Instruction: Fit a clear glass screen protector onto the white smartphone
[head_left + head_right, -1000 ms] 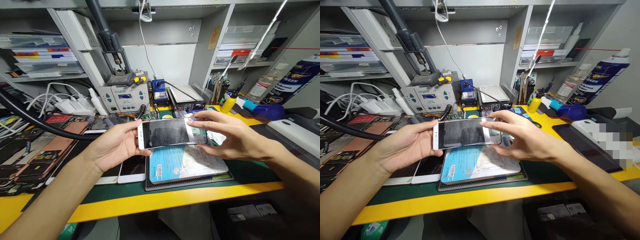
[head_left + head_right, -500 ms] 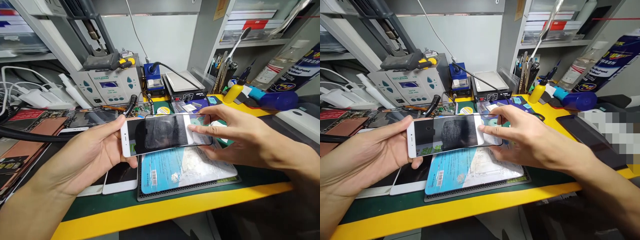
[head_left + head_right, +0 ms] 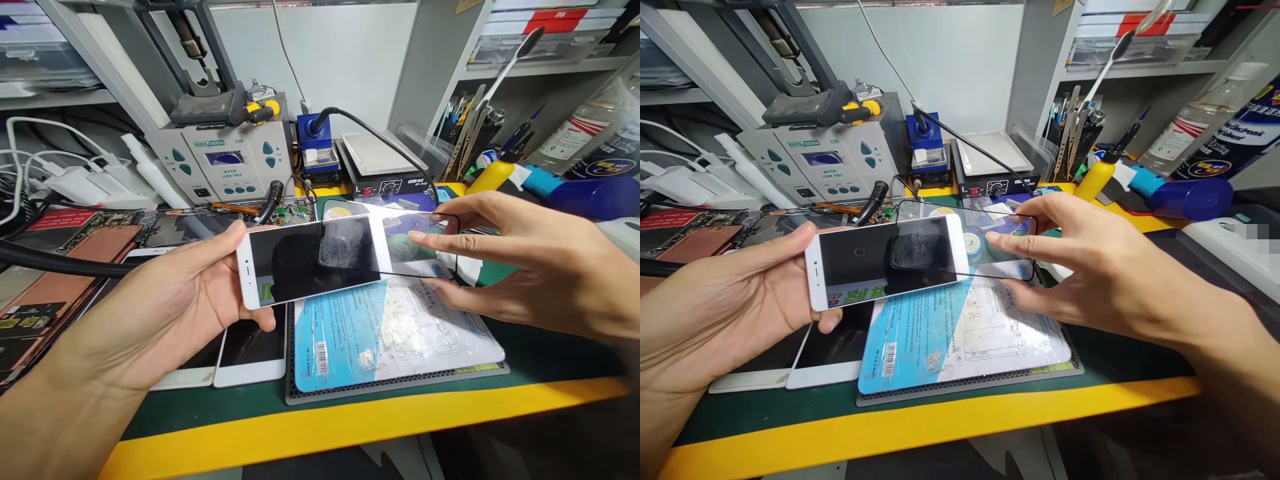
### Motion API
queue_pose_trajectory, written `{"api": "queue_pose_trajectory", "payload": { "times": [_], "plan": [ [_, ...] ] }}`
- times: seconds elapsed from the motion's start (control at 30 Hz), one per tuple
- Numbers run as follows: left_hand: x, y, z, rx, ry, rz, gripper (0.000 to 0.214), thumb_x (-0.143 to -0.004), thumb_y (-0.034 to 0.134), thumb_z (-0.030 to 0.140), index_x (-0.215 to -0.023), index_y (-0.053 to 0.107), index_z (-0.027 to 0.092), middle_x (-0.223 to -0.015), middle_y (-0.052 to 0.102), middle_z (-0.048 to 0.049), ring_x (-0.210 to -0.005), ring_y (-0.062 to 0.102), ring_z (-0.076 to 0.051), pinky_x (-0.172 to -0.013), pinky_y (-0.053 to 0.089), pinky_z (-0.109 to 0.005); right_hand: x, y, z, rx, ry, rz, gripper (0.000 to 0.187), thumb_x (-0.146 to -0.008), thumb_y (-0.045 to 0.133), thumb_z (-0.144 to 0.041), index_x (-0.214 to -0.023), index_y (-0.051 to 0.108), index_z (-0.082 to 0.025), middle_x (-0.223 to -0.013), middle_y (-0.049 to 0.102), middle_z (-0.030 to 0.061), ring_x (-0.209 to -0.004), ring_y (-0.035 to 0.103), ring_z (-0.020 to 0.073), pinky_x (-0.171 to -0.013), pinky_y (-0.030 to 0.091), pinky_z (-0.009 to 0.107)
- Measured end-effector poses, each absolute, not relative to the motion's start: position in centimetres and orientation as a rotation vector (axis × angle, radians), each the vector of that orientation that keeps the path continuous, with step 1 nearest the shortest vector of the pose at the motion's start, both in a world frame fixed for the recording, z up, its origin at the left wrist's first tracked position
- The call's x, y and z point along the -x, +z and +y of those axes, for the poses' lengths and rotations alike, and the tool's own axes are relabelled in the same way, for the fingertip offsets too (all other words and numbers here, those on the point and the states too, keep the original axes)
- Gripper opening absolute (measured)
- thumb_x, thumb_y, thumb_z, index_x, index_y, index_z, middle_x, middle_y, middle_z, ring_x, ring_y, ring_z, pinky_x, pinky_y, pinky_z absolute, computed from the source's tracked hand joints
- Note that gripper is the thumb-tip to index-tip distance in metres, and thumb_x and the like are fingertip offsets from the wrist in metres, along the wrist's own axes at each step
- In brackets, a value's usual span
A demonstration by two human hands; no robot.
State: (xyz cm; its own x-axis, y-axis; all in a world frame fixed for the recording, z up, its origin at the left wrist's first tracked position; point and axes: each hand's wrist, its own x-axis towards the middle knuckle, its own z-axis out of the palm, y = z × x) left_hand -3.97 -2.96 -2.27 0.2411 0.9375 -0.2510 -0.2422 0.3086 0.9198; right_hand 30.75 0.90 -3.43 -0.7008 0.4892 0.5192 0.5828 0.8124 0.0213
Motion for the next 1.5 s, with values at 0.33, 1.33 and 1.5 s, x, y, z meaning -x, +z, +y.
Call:
{"api": "queue_pose_trajectory", "payload": {
  "times": [0.33, 1.33, 1.5],
  "plan": [
    [4.0, -1.8, -3.1, -0.921, 1.027, 1.016, 0.034, -0.102, 0.041, 0.026, -0.097, 0.074, 0.016, -0.087, 0.069, -0.0113, -0.072, 0.065, -0.024, -0.048, 0.063, -0.037, -30.6, -2.9, 1.4, 0.763, -0.358, -2.452, 0.044, -0.087, 0.071, -0.041, -0.129, 0.070, -0.026, -0.116, 0.066, 0.0115, -0.093, 0.068, 0.0226, -0.074, 0.059, 0.036],
    [3.9, -2.2, -2.8, -0.877, 1.078, 0.969, 0.022, -0.099, 0.049, 0.021, -0.094, 0.068, 0.012, -0.068, 0.057, -0.0030, -0.061, 0.061, -0.019, -0.047, 0.062, -0.035, -28.5, -3.6, -0.4, 0.915, -0.232, -2.341, 0.072, -0.078, 0.081, -0.034, -0.144, 0.054, -0.025, -0.102, 0.064, 0.0094, -0.075, 0.063, 0.0230, -0.067, 0.056, 0.041],
    [3.9, -2.4, -2.5, -0.815, 1.112, 0.981, 0.020, -0.095, 0.055, 0.024, -0.084, 0.068, 0.013, -0.071, 0.062, -0.0082, -0.055, 0.060, -0.020, -0.042, 0.061, -0.036, -27.9, -3.6, -0.8, 0.995, -0.193, -2.275, 0.056, -0.078, 0.079, -0.034, -0.130, 0.061, -0.025, -0.086, 0.061, 0.0058, -0.071, 0.062, 0.0253, -0.066, 0.056, 0.045]
  ]
}}
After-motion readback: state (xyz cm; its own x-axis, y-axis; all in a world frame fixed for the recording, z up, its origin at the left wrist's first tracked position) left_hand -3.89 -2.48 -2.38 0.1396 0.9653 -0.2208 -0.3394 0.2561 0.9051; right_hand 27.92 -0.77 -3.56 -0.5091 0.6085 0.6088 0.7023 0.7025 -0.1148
